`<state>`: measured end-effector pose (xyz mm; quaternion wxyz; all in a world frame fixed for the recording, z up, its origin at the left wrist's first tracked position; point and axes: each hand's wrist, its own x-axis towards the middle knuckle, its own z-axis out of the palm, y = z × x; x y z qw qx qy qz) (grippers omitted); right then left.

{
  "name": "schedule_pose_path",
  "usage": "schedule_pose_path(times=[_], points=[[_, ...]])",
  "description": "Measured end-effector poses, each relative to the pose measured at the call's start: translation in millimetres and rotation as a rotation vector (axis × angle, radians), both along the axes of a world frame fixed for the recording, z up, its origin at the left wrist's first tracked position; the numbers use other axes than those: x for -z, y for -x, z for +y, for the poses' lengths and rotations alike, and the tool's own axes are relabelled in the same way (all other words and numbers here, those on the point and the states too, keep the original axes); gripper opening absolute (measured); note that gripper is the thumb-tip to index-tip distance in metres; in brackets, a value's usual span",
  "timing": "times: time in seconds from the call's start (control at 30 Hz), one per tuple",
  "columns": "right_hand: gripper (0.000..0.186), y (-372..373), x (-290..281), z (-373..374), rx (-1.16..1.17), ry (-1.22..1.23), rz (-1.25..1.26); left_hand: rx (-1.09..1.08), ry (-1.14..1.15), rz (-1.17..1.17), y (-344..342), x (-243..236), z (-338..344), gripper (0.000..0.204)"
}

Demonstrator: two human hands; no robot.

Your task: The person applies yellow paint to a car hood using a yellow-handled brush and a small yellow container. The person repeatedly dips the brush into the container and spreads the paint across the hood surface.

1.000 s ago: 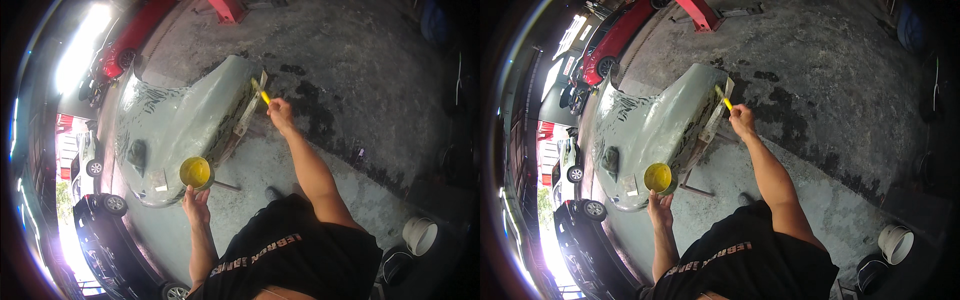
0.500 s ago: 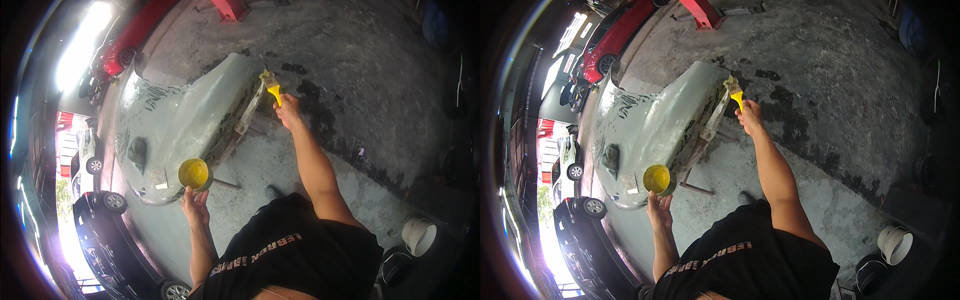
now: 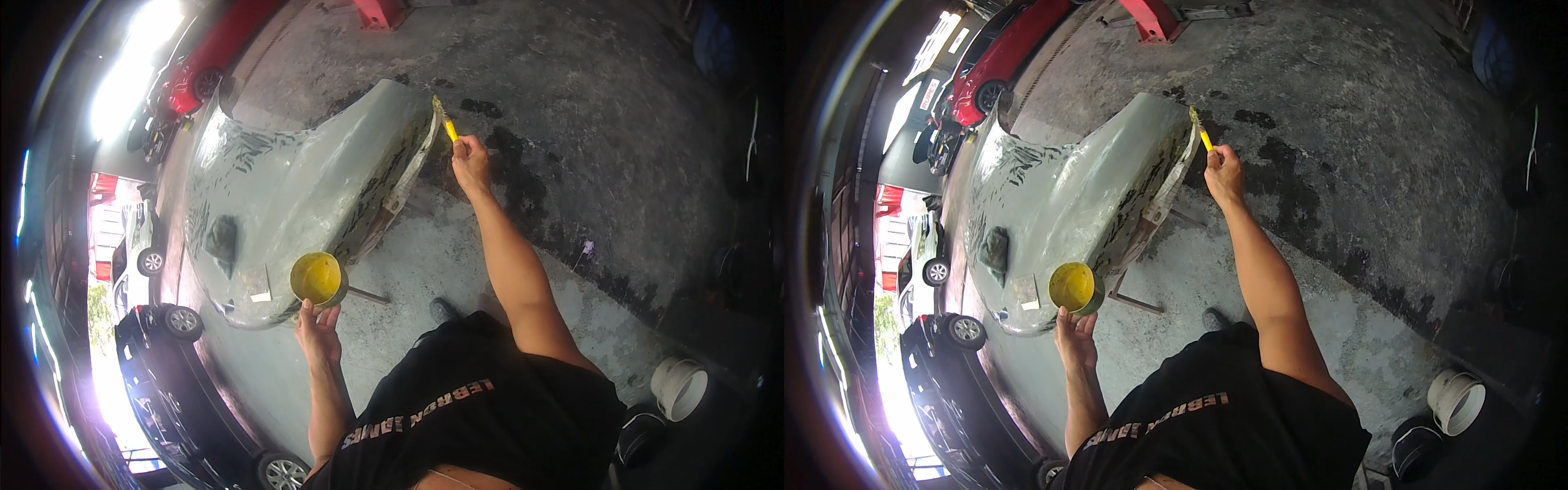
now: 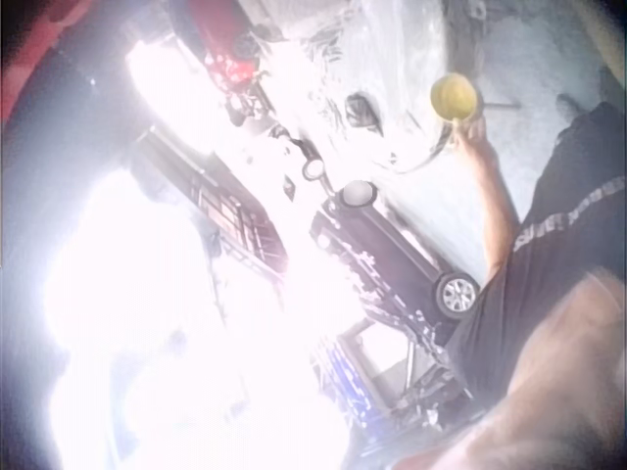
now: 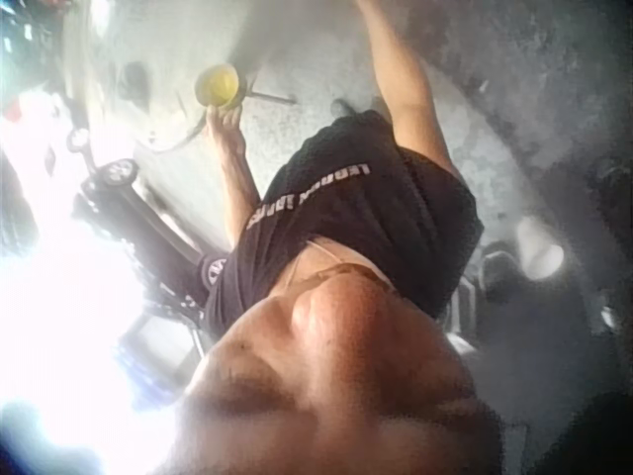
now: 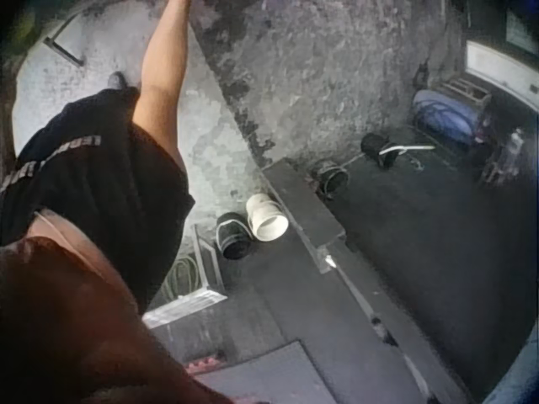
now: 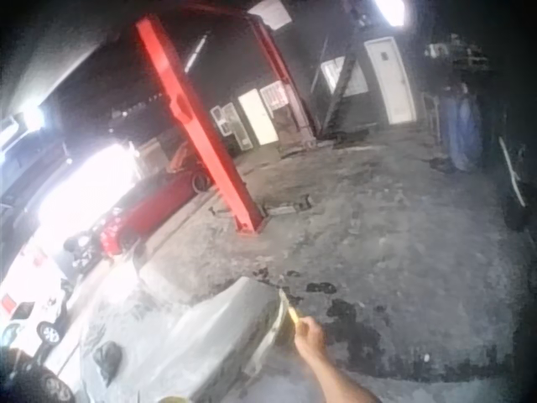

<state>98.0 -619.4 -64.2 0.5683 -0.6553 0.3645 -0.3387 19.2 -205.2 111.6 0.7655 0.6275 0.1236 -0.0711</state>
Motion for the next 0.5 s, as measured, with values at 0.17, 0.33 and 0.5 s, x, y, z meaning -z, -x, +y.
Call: schedule_pose_path(times=[0.17,0.33,0.5], points=[[0.019,13.4,-1.1,59.5,-0.203,0.073,-0.145,-0.036,0.027,0.005,-2.3,7.6,20.6,0.042],[0.024,27.1,-12.4,56.5,-0.199,0.257,-0.042,-0.078,0.038,0.017,1.2,-3.1,6.6,0.042],[0.023,19.0,-20.7,64.5,-0.193,0.305,0.110,-0.092,0.086,0.016,5.4,4.4,11.7,0.044]])
